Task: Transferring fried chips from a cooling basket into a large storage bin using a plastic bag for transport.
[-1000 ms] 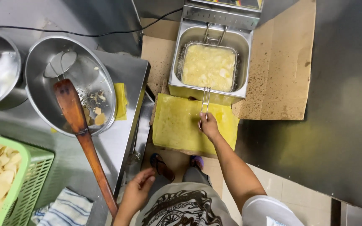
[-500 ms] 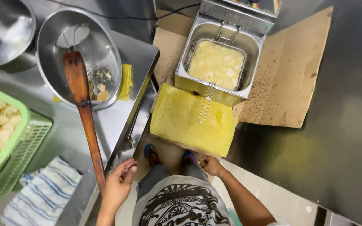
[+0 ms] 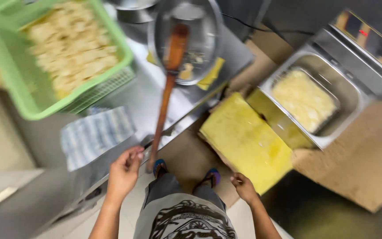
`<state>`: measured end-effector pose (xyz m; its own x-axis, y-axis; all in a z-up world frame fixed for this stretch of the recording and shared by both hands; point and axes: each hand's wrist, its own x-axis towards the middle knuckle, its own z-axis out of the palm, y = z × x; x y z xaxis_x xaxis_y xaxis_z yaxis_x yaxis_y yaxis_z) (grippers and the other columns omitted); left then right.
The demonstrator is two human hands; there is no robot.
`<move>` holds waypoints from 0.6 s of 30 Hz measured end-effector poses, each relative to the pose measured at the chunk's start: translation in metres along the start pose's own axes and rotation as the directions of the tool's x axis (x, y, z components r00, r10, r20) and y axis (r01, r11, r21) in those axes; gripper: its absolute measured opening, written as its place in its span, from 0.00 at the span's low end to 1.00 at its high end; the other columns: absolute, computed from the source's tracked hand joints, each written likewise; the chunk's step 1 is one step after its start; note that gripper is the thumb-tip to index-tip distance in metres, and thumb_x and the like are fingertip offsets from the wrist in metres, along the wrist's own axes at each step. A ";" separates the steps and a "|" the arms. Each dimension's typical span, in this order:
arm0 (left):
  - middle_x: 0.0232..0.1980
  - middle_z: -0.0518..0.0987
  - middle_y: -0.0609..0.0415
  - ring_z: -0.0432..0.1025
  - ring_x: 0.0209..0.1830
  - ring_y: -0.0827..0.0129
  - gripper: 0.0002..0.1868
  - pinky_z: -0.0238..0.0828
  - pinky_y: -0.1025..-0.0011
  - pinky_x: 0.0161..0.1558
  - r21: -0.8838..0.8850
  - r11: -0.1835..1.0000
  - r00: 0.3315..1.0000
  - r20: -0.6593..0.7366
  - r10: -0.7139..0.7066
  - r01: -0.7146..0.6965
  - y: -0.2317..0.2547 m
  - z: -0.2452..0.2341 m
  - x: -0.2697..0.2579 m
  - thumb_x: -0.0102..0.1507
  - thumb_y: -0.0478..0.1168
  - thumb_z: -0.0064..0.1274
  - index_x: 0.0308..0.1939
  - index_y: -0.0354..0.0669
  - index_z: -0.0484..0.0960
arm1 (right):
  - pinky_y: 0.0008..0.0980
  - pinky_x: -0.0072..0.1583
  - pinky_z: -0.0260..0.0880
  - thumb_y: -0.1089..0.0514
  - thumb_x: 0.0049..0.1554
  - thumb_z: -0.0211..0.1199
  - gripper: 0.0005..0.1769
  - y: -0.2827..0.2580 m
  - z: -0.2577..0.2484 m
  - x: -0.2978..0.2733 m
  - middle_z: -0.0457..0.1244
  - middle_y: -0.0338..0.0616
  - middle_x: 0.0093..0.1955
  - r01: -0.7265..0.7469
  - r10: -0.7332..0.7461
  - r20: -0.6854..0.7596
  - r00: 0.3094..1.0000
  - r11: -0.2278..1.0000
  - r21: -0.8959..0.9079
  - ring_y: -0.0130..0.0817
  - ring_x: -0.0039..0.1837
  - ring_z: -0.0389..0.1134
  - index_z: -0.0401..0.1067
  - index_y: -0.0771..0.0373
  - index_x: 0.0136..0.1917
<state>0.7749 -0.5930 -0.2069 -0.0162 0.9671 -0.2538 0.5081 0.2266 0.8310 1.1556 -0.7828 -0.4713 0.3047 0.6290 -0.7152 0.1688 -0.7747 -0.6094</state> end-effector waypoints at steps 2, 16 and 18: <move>0.42 0.85 0.66 0.64 0.28 0.80 0.14 0.64 0.78 0.36 -0.017 1.000 0.994 -0.111 -0.004 0.002 -0.014 -0.029 0.017 0.67 0.45 0.54 0.52 0.49 0.88 | 0.36 0.52 0.71 0.42 0.58 0.62 0.25 -0.031 0.008 -0.013 0.69 0.43 0.59 0.017 -0.017 -0.008 1.000 0.999 0.044 0.37 0.54 0.69 0.75 0.56 0.64; 0.85 0.31 0.44 0.20 0.83 0.41 0.42 0.17 0.40 0.77 0.681 0.686 0.966 0.207 0.154 -0.256 -0.256 -0.076 0.150 0.70 0.57 0.36 0.81 0.43 0.41 | 0.28 0.53 0.73 0.62 0.64 0.61 0.09 -0.352 0.166 -0.128 0.71 0.48 0.49 0.709 -0.596 -0.445 0.668 0.692 0.137 0.33 0.44 0.71 0.75 0.68 0.55; 0.85 0.25 0.46 0.15 0.83 0.43 0.42 0.13 0.43 0.77 0.627 0.748 0.951 0.307 0.021 -0.219 -0.216 -0.098 0.147 0.71 0.59 0.32 0.82 0.46 0.37 | 0.30 0.59 0.72 0.57 0.62 0.61 0.15 -0.388 0.217 -0.121 0.71 0.45 0.56 0.671 -0.631 -0.291 0.719 0.740 0.051 0.32 0.53 0.71 0.74 0.62 0.61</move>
<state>0.5781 -0.4886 -0.3745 0.2598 0.8895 -0.3760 0.9232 -0.1145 0.3669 0.8498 -0.5444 -0.2229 0.3853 0.9223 -0.0298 0.2812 -0.1481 -0.9481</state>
